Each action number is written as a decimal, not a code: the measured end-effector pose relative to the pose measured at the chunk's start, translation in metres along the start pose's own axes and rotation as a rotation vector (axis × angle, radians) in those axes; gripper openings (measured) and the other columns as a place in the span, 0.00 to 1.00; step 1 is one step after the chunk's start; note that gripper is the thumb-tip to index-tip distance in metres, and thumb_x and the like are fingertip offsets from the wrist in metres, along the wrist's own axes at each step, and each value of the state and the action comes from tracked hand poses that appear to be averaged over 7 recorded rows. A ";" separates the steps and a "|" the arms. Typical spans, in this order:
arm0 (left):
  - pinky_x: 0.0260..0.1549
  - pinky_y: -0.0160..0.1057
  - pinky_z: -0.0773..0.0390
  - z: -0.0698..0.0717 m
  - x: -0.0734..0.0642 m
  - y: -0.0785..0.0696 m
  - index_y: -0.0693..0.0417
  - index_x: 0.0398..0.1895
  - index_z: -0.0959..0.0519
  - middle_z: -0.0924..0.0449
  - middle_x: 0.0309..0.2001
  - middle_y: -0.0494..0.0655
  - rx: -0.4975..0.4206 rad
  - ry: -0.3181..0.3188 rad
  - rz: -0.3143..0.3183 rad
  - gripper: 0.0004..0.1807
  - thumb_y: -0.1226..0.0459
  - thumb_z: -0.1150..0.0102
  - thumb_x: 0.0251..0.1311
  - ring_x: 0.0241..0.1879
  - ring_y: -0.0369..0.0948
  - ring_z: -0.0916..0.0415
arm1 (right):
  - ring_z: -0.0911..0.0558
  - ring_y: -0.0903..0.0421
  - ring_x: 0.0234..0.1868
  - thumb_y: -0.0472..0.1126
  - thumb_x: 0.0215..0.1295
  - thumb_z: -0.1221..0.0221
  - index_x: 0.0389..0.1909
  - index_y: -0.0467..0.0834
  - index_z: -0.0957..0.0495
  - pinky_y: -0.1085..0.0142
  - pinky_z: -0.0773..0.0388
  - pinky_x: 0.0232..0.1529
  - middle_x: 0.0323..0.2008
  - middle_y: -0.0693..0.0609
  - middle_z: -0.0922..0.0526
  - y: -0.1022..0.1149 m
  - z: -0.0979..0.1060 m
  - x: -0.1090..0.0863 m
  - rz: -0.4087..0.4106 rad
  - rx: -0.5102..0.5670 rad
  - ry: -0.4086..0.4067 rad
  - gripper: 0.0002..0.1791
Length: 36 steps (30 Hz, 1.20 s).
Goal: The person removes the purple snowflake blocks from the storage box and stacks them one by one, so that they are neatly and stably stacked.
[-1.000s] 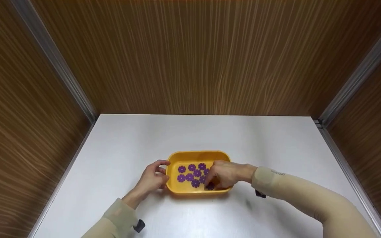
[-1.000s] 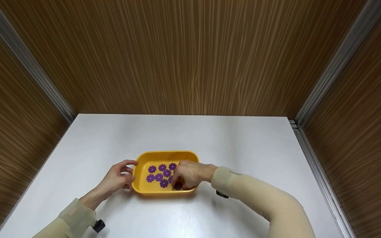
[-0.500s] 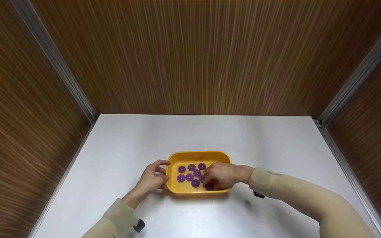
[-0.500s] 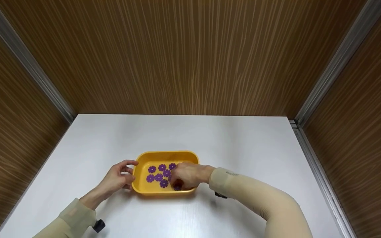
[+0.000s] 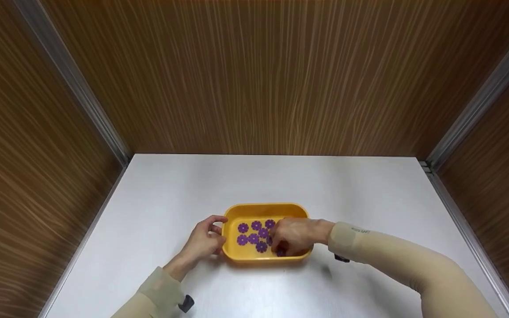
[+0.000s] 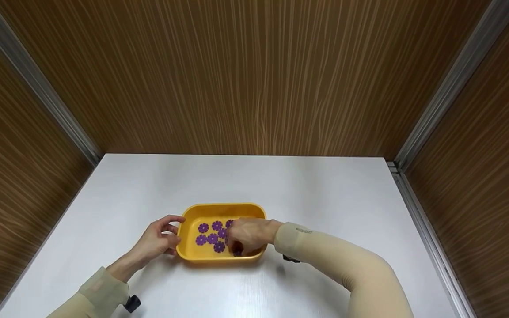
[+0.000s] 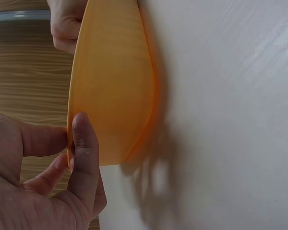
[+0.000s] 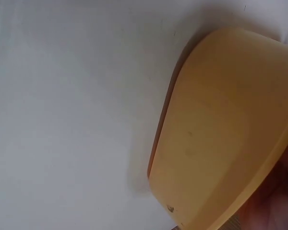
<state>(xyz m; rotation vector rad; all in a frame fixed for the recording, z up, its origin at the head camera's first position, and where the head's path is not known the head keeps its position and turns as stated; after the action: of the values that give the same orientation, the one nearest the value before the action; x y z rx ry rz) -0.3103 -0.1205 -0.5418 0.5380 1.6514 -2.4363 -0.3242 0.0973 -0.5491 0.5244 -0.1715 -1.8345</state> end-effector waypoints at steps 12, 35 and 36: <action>0.30 0.40 0.09 -0.003 0.000 -0.002 0.56 0.74 0.22 0.25 0.47 0.52 -0.005 0.020 -0.018 0.32 0.76 0.36 0.64 0.27 0.40 0.23 | 0.21 0.66 0.36 0.40 0.66 0.22 0.43 0.49 0.11 0.76 0.18 0.40 0.38 0.55 0.10 -0.006 0.001 0.002 -0.026 0.061 -0.045 0.08; 0.31 0.41 0.08 -0.001 -0.001 -0.002 0.55 0.73 0.22 0.24 0.48 0.53 0.021 0.008 -0.013 0.32 0.76 0.36 0.63 0.29 0.42 0.22 | 0.15 0.67 0.40 0.30 0.72 0.30 0.49 0.45 0.05 0.74 0.12 0.46 0.44 0.50 0.05 -0.020 0.031 -0.034 -0.120 0.402 -0.222 0.12; 0.31 0.41 0.07 -0.001 -0.001 -0.002 0.56 0.73 0.22 0.24 0.48 0.53 0.024 0.007 -0.013 0.32 0.76 0.36 0.63 0.30 0.42 0.22 | 0.15 0.67 0.40 0.30 0.72 0.30 0.49 0.45 0.05 0.74 0.12 0.45 0.44 0.49 0.05 -0.020 0.033 -0.036 -0.114 0.404 -0.235 0.11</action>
<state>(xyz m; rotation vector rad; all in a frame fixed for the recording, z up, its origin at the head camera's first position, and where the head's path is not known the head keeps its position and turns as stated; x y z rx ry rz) -0.3098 -0.1192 -0.5396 0.5410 1.6352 -2.4700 -0.3470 0.1330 -0.5174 0.6039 -0.6943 -1.9792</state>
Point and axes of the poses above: each hand's wrist, its own x-axis towards the middle knuckle, its own z-axis out of the back of the hand, y = z × x, the point moved 9 cm from there along x, towards the middle knuckle
